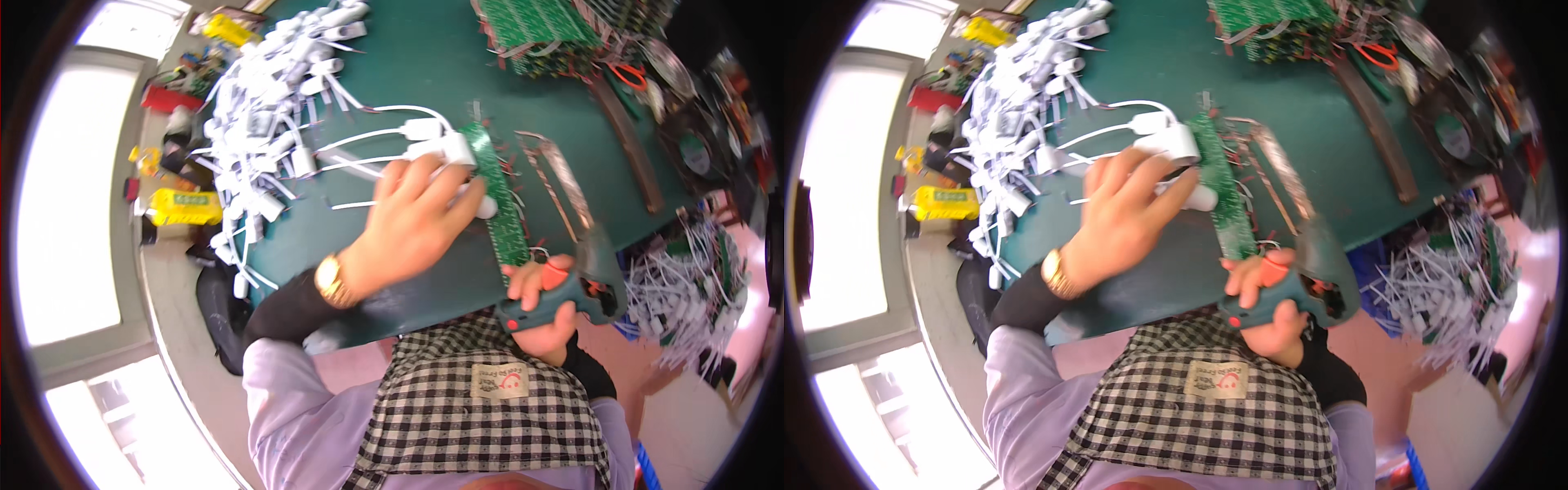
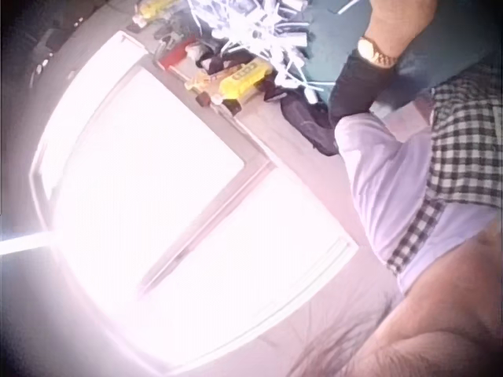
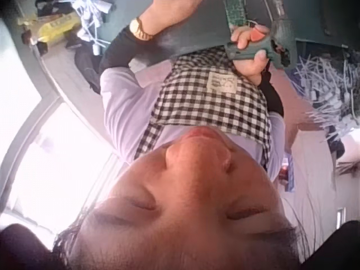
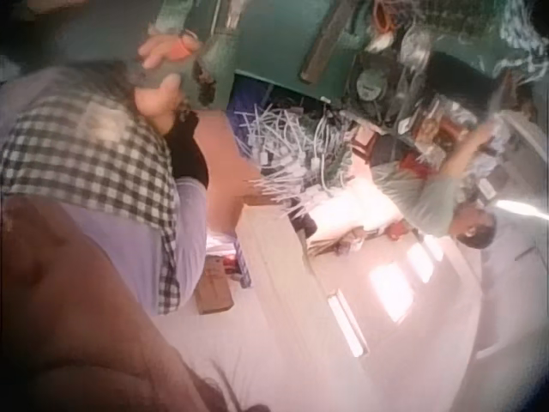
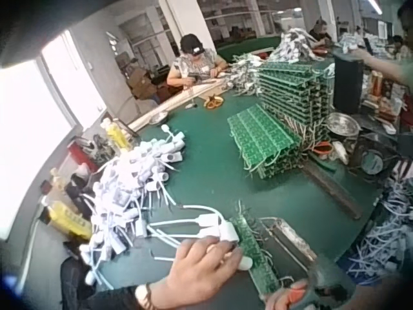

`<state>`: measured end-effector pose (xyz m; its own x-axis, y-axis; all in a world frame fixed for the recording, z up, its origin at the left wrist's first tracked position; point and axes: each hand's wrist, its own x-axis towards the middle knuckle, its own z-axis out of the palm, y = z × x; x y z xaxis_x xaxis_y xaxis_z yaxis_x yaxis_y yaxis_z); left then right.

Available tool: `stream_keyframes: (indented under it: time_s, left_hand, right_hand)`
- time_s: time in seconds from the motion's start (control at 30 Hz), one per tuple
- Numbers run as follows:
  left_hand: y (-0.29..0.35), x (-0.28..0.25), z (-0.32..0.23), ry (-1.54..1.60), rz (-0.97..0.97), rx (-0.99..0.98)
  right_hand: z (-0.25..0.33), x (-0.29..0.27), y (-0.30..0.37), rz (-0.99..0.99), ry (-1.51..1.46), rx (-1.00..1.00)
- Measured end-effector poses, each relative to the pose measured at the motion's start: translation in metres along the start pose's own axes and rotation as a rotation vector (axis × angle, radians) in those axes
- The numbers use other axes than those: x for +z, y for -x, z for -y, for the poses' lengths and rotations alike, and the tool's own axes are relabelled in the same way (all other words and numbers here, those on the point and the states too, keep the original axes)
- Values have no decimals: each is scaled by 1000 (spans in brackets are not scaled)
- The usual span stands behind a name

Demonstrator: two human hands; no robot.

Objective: The person solders wires and electronic components onto green printed circuit boards (PCBs) using a soldering iron.

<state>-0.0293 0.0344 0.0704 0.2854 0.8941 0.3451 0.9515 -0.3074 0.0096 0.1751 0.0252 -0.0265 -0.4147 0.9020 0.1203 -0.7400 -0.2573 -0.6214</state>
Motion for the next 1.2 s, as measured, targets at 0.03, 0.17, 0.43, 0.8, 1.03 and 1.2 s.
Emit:
stream_keyframes:
  time_s: [0.03, 0.17, 0.43, 0.8, 1.03, 1.2]
  left_hand:
    - [-8, 17, 16, 23, -55, 66]
    - [-34, 55, 62, 114, -269, -112]
    - [-22, 28, 209, -184, 55, -1052]
    - [18, -4, 218, 688, -232, -1142]
    - [50, -43, 58, 1100, 285, -734]
    - [67, -18, 28, 694, 470, -466]
  right_hand:
    - [-1, 2, 1, 7, 19, -24]
    - [-4, 1, -1, -8, 76, -127]
    - [-1, 0, -2, -37, 84, -95]
    - [3, 6, -2, -40, 65, -42]
    - [9, -2, -1, -135, -134, 18]
    - [13, -7, -5, -154, -69, -11]
